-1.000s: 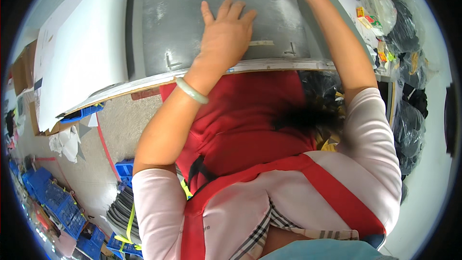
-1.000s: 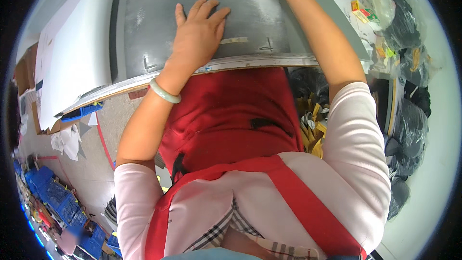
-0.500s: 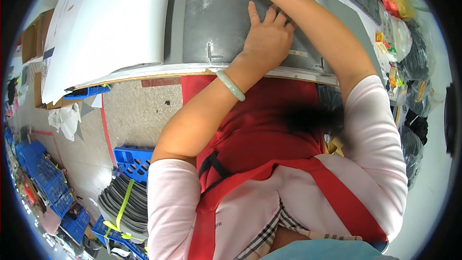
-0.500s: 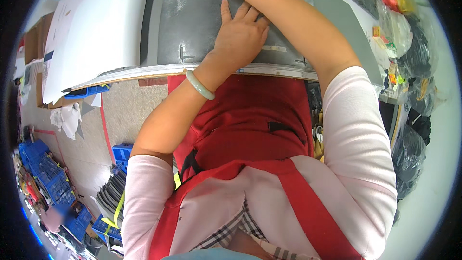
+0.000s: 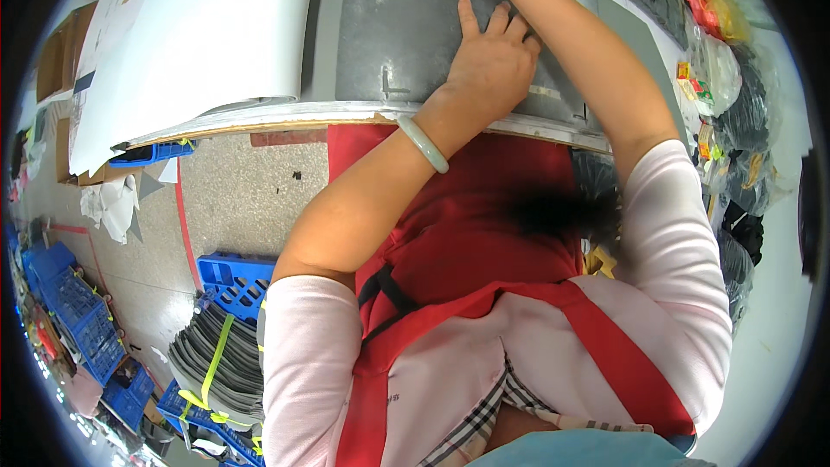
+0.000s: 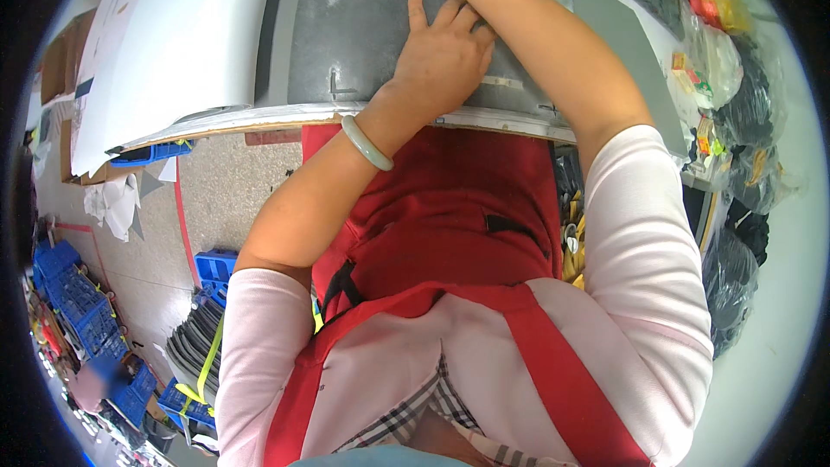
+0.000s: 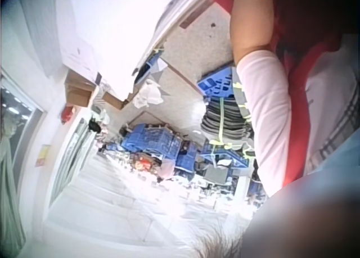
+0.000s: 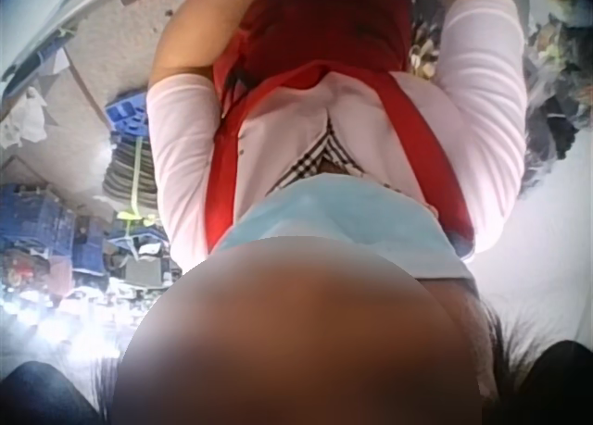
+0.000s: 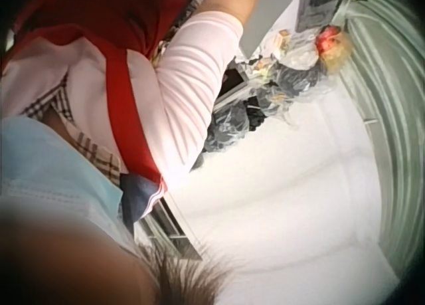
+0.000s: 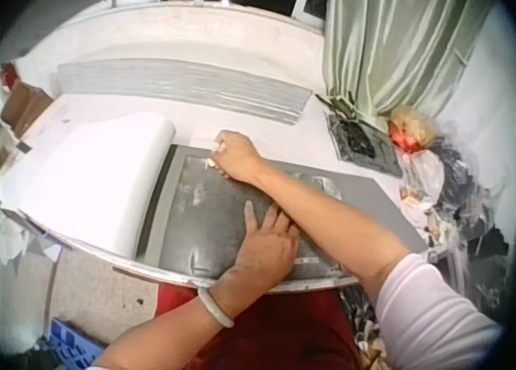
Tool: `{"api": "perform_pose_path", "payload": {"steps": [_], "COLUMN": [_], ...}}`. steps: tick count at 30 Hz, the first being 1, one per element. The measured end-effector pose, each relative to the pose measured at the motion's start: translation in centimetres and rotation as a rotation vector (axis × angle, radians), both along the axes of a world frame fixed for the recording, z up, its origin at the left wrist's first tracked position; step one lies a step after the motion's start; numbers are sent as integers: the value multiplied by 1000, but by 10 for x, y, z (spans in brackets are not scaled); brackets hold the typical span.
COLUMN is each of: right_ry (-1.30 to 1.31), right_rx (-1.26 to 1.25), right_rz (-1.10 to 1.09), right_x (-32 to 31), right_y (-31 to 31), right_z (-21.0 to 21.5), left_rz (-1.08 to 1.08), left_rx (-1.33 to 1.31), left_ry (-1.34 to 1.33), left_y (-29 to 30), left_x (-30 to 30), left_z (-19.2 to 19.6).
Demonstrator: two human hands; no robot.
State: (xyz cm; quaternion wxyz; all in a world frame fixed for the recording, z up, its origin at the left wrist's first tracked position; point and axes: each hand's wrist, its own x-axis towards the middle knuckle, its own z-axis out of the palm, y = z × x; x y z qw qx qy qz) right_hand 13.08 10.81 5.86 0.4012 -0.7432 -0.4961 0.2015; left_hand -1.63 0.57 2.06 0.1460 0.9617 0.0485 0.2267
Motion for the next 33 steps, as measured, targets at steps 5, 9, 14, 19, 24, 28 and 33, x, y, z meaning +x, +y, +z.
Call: {"api": "perform_pose_path", "payload": {"steps": [5, 9, 14, 19, 24, 28, 33], "right_ry": [-70, 180, 360, 185, 78, 68, -142], "right_rx": [-101, -159, -239, -430, -438, -377, -204], "right_rz": [8, 116, 261, 289, 381, 458, 353], "right_x": [-1, -11, -92, -105, -122, -126, -119], "right_y": [5, -24, -85, -110, -101, -112, -124], "right_z": [6, 2, 39, 36, 38, 39, 34], "left_rz": [-5, 18, 61, -21, 30, 91, 99], "left_rx": [19, 3, 78, 22, 116, 153, 86], "left_ry": [25, -67, -56, -172, -355, -351, -335], "left_y": [-1, 0, -1, -1, 3, 2, -3], "left_x": [-1, 0, 7, 1, 1, 0, -2], "left_z": [2, -8, -40, -12, -25, -31, -20]}}
